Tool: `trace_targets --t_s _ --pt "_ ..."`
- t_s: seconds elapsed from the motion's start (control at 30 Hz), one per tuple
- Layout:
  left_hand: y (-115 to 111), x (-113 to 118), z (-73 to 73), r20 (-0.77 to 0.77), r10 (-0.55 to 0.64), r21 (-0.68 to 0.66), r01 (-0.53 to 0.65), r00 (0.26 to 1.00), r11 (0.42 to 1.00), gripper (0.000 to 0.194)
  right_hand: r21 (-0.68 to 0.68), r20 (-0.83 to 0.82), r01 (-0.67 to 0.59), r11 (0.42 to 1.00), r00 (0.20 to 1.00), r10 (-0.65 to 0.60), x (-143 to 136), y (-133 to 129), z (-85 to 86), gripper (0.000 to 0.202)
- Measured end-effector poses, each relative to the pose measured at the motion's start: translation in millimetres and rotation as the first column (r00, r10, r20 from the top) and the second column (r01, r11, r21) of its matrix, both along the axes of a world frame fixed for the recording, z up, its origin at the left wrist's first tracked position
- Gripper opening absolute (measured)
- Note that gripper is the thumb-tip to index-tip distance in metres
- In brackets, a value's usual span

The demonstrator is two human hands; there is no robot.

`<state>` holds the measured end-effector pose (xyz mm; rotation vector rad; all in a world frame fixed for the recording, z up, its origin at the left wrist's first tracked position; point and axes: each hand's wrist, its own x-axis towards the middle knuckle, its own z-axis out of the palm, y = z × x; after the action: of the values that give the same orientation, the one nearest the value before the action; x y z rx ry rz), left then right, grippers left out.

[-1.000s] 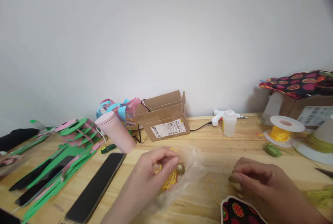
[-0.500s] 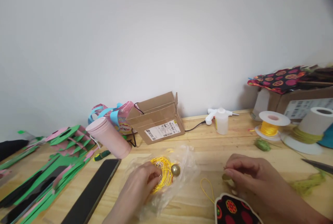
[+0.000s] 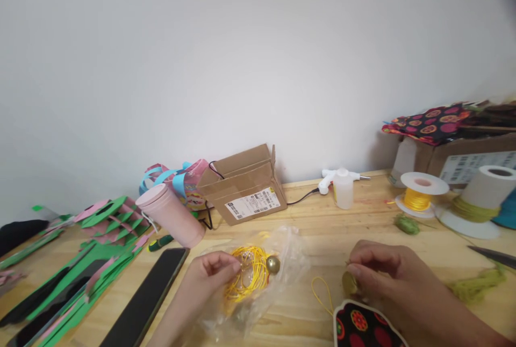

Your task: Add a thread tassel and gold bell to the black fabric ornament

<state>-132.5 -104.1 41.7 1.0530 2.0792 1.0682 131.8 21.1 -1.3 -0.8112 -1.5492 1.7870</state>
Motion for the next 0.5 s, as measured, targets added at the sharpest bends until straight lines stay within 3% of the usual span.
trace_targets --t_s 0.1,0.17,0.33,0.43,0.5 --pt "-1.5 1.0 7.4 0.152 0.063 0.059 -0.073 0.986 0.996 0.016 -0.118 -0.105 0.053 0.992 0.992 -0.065 -4.8 -4.7 -2.2 0.022" --pt "-2.8 1.2 17.6 0.247 0.102 0.165 -0.146 0.964 0.976 0.012 -0.128 -0.122 0.054 0.990 0.990 -0.069 -6.2 -5.8 -3.8 0.021" --pt "-3.3 -3.4 44.2 0.485 0.127 0.386 -0.342 0.865 0.857 0.006 -0.121 -0.122 -0.013 0.993 0.992 -0.002 -2.1 -1.7 -3.4 0.019" --pt "1.3 -5.5 46.5 0.669 0.170 0.345 -0.505 0.723 0.791 0.017 -0.086 -0.073 -0.048 0.995 0.996 0.042 0.6 1.1 -1.2 0.018" --pt "5.2 -3.2 43.8 0.821 0.138 0.247 -0.564 0.554 0.788 0.027 -0.047 -0.048 -0.040 0.998 0.998 0.037 0.6 1.4 -1.0 0.017"
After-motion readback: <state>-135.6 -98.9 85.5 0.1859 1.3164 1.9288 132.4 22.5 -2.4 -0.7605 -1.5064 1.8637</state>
